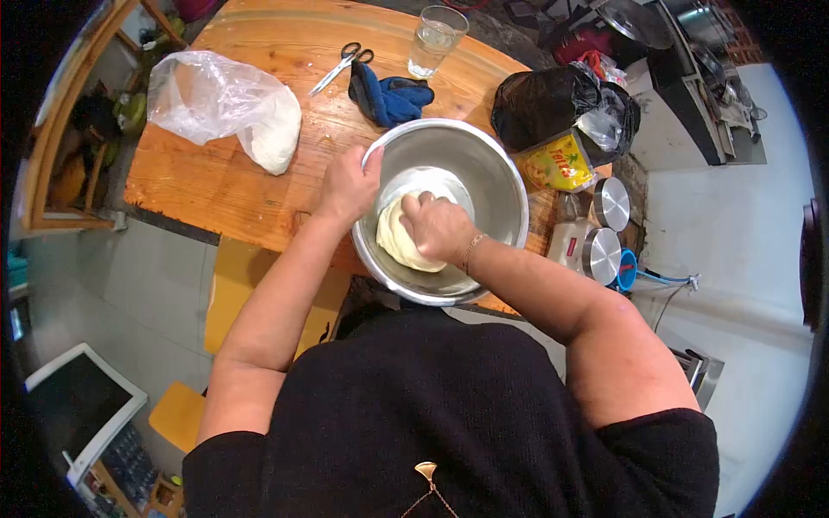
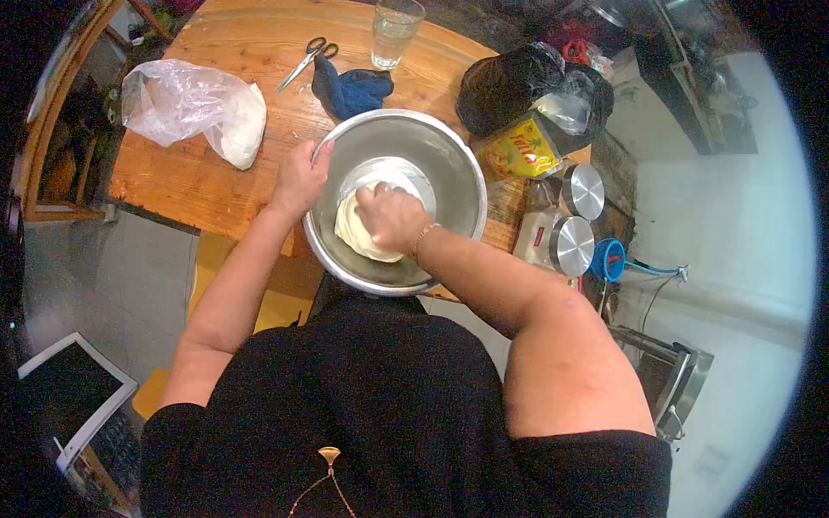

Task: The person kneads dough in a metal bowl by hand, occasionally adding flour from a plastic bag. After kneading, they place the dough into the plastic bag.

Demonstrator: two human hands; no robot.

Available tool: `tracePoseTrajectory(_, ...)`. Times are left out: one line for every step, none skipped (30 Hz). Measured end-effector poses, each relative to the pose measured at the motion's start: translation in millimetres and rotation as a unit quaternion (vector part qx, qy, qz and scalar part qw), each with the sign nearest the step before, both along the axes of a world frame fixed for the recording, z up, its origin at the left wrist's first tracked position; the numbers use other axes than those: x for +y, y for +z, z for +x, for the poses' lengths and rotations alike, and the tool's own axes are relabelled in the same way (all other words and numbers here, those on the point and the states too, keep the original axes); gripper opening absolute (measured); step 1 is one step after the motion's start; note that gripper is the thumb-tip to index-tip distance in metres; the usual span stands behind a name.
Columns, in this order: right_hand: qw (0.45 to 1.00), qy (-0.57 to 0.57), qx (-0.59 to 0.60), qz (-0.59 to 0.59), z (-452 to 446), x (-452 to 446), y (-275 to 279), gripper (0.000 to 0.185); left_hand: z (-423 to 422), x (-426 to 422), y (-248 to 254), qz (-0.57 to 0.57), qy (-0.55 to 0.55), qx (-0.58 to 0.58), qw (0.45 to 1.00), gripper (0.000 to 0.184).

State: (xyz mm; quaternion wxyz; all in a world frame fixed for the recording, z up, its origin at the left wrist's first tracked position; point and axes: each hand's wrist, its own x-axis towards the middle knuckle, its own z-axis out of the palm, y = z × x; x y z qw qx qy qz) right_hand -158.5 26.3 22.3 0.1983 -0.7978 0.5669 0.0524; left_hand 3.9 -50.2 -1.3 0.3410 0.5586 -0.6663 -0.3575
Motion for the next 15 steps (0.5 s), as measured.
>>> tracePoseTrajectory(1.0,-0.002,-0.001,-0.001,-1,-7,-4,0.027,0,1,2,0.005,0.005,-0.01,1.0,0.038)
tracePoseTrajectory(0.999,-0.043,0.006,-0.011,-1,-15,-10,0.028,0,1,2,0.003,0.004,-0.011,1.0,0.038)
tracePoseTrajectory(0.996,-0.084,0.013,-0.02,-1,-23,-17,0.029,0,2,2,0.001,0.007,-0.013,1.0,0.038)
tracePoseTrajectory(0.993,-0.114,0.019,-0.017,-2,-32,-22,0.031,-1,2,1,0.0,0.009,-0.015,1.0,0.038)
tracePoseTrajectory(0.993,-0.114,0.018,-0.018,-4,-41,-27,0.031,0,2,0,-0.001,0.009,-0.017,1.0,0.038)
tracePoseTrajectory(0.988,-0.151,0.019,-0.02,-5,-49,-29,0.032,0,2,-1,-0.007,0.008,-0.015,1.0,0.039)
tracePoseTrajectory(0.982,-0.187,0.02,-0.02,-6,-56,-32,0.033,0,2,-3,-0.011,0.006,-0.013,1.0,0.039)
tracePoseTrajectory(0.978,-0.205,0.023,-0.024,-6,-62,-35,0.033,1,3,-5,-0.012,0.007,-0.015,1.0,0.039)
tracePoseTrajectory(0.978,-0.205,0.02,-0.025,-6,-66,-38,0.033,1,4,-5,-0.001,0.01,-0.005,1.0,0.04)
tracePoseTrajectory(0.976,-0.217,0.018,-0.032,-7,-66,-41,0.033,1,7,-6,0.013,0.012,0.005,1.0,0.041)
tracePoseTrajectory(0.972,-0.229,0.017,-0.04,-7,-66,-44,0.033,2,8,-6,0.013,0.011,0.004,1.0,0.041)
tracePoseTrajectory(0.972,-0.23,0.018,-0.041,-7,-66,-48,0.033,1,9,-4,0.017,0.017,-0.015,1.0,0.041)
tracePoseTrajectory(0.967,-0.249,0.009,-0.047,-6,-66,-51,0.033,0,9,-1,0.019,0.023,-0.033,0.999,0.041)
tracePoseTrajectory(0.962,-0.268,0.001,-0.054,-7,-66,-52,0.032,-1,11,0,0.014,0.021,-0.03,0.999,0.041)
tracePoseTrajectory(0.961,-0.268,0.001,-0.062,-11,-67,-55,0.032,-2,11,0,0.012,0.025,-0.045,0.999,0.041)
